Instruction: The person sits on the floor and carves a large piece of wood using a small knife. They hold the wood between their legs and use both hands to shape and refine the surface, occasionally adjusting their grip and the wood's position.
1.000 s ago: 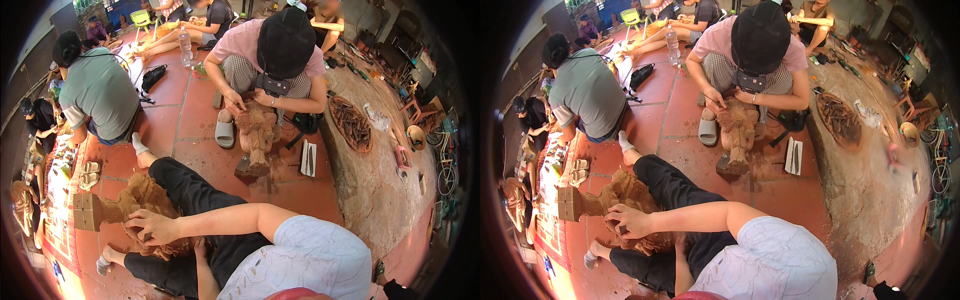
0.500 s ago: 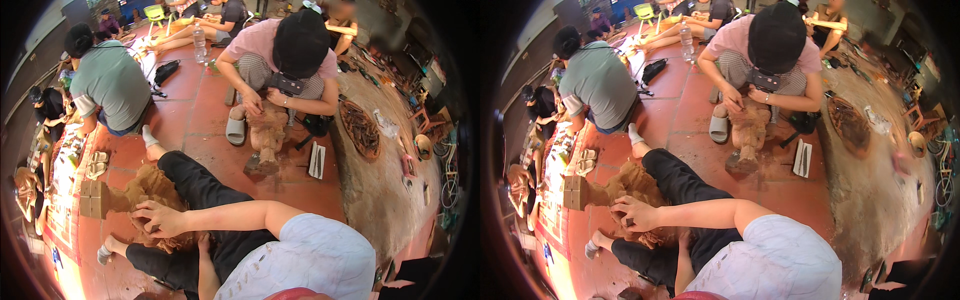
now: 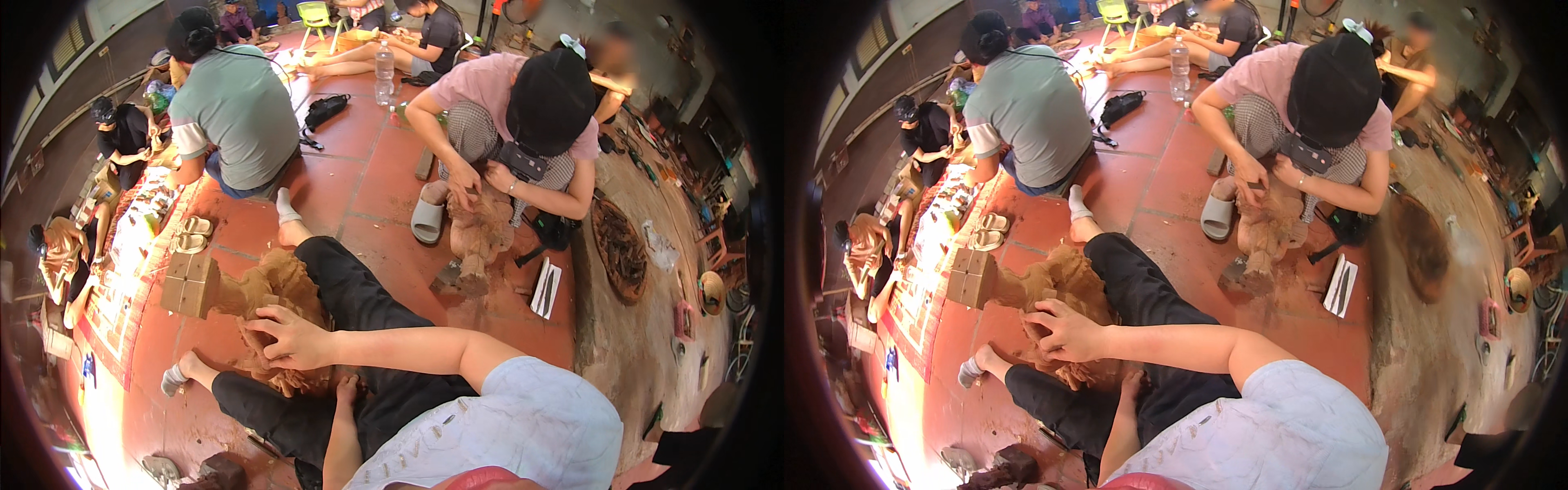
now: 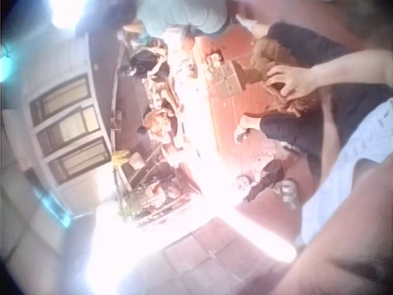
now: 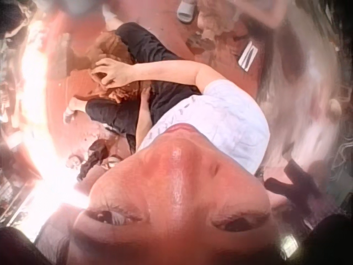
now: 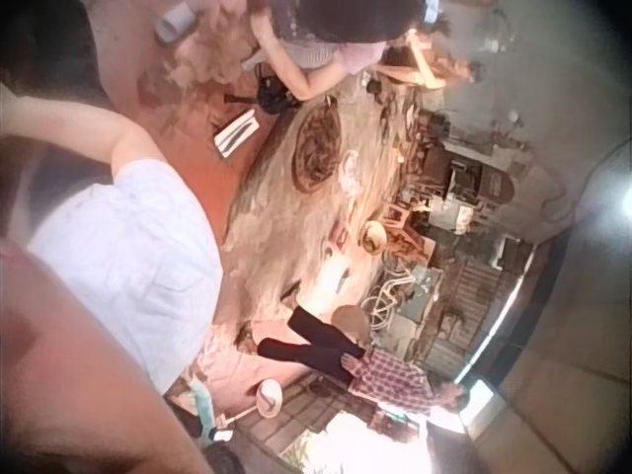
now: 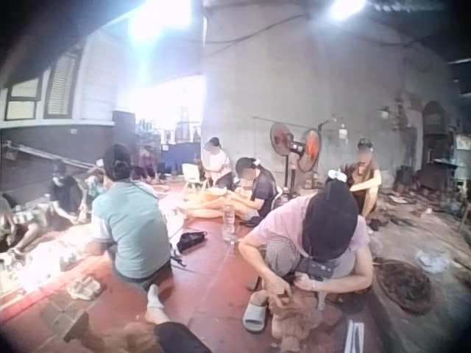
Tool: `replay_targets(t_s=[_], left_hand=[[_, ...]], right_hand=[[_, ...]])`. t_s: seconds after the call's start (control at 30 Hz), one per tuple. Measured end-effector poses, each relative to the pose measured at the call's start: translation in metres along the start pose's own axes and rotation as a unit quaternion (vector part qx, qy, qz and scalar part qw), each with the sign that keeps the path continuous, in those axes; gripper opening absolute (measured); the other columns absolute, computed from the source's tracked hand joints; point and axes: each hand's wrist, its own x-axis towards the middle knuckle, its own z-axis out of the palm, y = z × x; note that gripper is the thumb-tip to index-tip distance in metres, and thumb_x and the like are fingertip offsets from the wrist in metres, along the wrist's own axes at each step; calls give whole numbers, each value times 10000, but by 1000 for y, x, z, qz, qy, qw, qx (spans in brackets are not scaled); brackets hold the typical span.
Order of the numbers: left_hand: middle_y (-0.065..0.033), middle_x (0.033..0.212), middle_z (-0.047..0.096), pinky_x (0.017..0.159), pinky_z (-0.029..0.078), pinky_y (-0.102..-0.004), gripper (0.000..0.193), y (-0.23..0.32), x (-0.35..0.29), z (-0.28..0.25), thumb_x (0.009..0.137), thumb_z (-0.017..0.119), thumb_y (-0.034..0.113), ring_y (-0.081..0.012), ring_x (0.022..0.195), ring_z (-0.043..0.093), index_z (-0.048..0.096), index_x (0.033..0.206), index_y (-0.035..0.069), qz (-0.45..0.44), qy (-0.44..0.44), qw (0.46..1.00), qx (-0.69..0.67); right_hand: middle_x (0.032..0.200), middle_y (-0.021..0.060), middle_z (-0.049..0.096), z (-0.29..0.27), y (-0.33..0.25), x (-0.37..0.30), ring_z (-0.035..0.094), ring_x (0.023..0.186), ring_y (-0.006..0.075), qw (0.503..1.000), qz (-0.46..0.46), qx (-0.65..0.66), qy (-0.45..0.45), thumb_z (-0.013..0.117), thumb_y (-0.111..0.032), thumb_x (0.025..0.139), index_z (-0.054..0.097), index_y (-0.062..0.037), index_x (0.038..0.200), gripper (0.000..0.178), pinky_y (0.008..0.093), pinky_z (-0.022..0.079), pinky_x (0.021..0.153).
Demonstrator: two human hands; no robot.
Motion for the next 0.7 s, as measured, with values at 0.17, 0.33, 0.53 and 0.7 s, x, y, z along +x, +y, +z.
replay_targets(t_s=[0.17,0.33,0.53,0.7], left_hand=[[-130,711,615,554,498,-350,150,2,-1,0,891,593,150,-225,608,610,550,844,14,1,10,999,36],[-121,724,613,577,494,-339,157,8,-4,8,897,590,153,-213,613,603,559,852,6,10,2,1000,18],[-110,695,587,528,464,-350,125,4,-8,7,919,569,135,-213,571,558,552,898,13,-9,-21,999,-43],[-107,683,576,515,460,-353,110,14,-17,11,918,569,121,-212,561,548,532,892,21,-7,-6,999,-36]], right_hand=[[1287,89,506,-3,14,6,415,1198,355,1000,-8,15,-22,765,-138,726,568,-79,716,206,470,398,975],[1242,83,537,-10,-11,8,438,1188,375,999,-2,-29,-16,743,-151,727,613,-93,753,145,474,412,971],[1256,86,536,-9,5,8,435,1194,372,1000,10,16,-21,745,-98,722,596,-87,764,155,461,415,972],[1258,83,532,-5,-10,6,426,1213,381,999,-6,-22,-25,719,-108,733,602,-86,768,124,471,403,983]])
